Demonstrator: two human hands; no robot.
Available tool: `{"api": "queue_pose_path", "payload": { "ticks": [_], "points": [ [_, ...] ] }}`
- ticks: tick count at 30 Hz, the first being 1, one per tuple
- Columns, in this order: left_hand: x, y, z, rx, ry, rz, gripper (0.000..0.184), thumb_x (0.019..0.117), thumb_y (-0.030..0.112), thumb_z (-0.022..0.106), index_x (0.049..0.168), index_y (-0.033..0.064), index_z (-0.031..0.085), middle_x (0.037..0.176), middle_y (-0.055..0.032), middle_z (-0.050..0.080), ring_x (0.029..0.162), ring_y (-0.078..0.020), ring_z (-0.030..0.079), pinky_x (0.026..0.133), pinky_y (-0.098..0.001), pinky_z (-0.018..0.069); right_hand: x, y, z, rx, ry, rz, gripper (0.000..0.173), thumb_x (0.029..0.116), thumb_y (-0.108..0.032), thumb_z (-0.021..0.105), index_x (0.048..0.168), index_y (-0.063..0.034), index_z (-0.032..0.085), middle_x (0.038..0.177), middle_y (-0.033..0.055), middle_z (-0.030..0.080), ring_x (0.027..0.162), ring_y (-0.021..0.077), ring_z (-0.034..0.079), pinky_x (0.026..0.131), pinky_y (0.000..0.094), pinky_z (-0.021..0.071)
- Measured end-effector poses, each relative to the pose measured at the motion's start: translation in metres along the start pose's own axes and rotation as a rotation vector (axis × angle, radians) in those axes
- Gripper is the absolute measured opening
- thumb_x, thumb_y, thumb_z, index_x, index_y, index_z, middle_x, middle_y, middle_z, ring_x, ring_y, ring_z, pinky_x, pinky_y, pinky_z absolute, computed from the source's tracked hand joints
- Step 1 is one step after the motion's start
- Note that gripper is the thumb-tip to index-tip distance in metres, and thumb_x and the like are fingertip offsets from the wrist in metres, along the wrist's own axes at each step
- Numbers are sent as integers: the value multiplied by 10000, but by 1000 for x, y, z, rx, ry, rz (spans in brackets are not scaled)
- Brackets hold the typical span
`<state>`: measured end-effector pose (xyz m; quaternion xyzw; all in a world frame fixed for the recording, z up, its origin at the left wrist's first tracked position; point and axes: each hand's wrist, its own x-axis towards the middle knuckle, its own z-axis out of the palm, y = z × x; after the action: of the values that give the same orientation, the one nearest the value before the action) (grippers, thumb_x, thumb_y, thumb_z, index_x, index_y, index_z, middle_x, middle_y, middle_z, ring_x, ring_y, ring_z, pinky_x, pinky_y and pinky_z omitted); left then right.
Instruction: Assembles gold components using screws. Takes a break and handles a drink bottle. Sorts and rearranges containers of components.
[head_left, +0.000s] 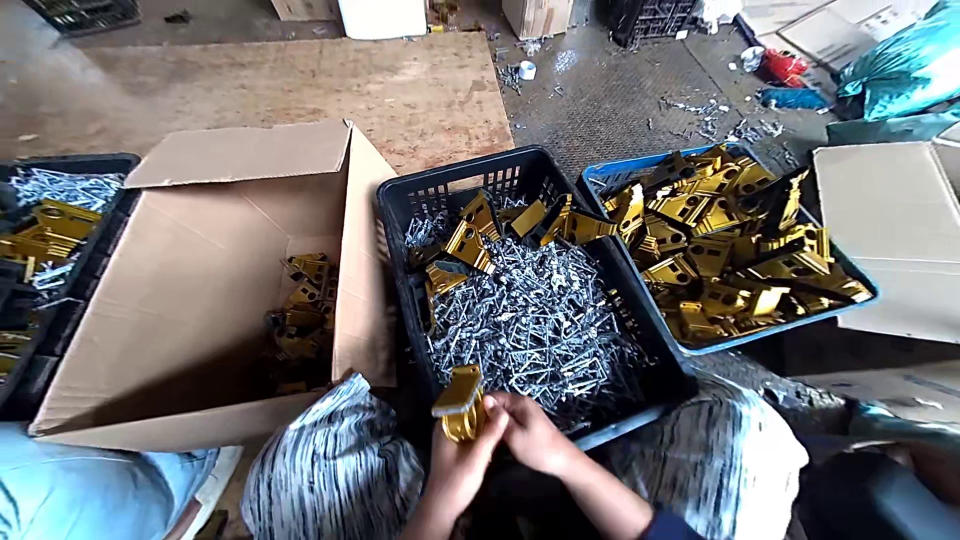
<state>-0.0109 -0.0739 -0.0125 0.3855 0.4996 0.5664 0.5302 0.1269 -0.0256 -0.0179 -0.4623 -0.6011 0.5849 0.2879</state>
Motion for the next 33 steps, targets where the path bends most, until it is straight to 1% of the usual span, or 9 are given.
{"api": "queue_pose_path", "payload": {
  "ticks": [3,6,12,15,19,23,26,30,33],
  "points": [
    [31,10,1,40,104,33,415,829,11,675,1214,-89,556,1073,-67,711,964,-105,697,875,-282,587,46,5,-29,-552,224,18,312,1011,-271,583,1119,-29,749,1035,142,751,996,282,720,896,490,574],
    [48,31,3,35,110,35,437,822,26,699,1220,-56,540,1021,-34,685,865,-83,680,794,-252,590,82,24,-50,-909,155,173,347,968,-328,634,1131,-50,761,1305,198,649,1290,403,551,1057,588,434],
    [81,44,-3,-170,18,-259,758,850,-43,514,1530,50,191,1333,-150,527,931,-158,642,740,-310,557,73,28,-63,-535,437,-387,214,977,-191,642,1049,-27,760,1101,148,740,1067,308,696,958,491,548],
    [93,30,4,-293,71,-328,577,978,-4,486,1507,88,276,1169,-133,606,755,-143,647,598,-267,548,61,7,-66,-352,348,-404,217,1015,-107,554,1105,12,711,974,109,731,811,130,699,776,302,594],
    [97,24,20,-458,86,-367,503,1029,49,497,1486,122,298,1017,-117,611,690,-150,640,546,-263,551,43,-19,-54,-208,166,-386,161,967,-157,673,1005,-45,783,947,38,735,829,16,661,769,186,553],
    [94,18,15,-366,-87,-267,815,886,18,686,1523,117,187,1075,-118,598,805,-166,665,681,-298,590,41,-21,-50,-425,302,-439,122,897,-155,720,911,-46,773,894,78,717,783,71,651,733,197,536],
    [91,14,4,-160,-259,-194,1108,722,-9,855,1549,46,120,1290,-175,585,1095,-234,677,923,-383,603,36,-20,-55,-642,314,-713,129,939,-115,673,1037,-47,724,993,148,670,834,182,676,741,267,585],
    [87,14,-1,99,-409,-111,994,689,-39,842,1484,-9,245,1258,-132,625,1118,-182,672,955,-343,591,28,-22,-66,-871,225,-1030,137,1024,-172,626,1134,-107,577,1051,159,634,867,256,677,762,355,603],
    [85,13,-1,255,-398,-121,995,693,26,825,1500,-10,244,1267,-121,619,1117,-136,666,949,-307,584,37,-10,-72,-830,296,-1049,248,1016,-318,656,1131,-116,569,1046,145,607,917,247,654,823,340,584]
  ]
}}
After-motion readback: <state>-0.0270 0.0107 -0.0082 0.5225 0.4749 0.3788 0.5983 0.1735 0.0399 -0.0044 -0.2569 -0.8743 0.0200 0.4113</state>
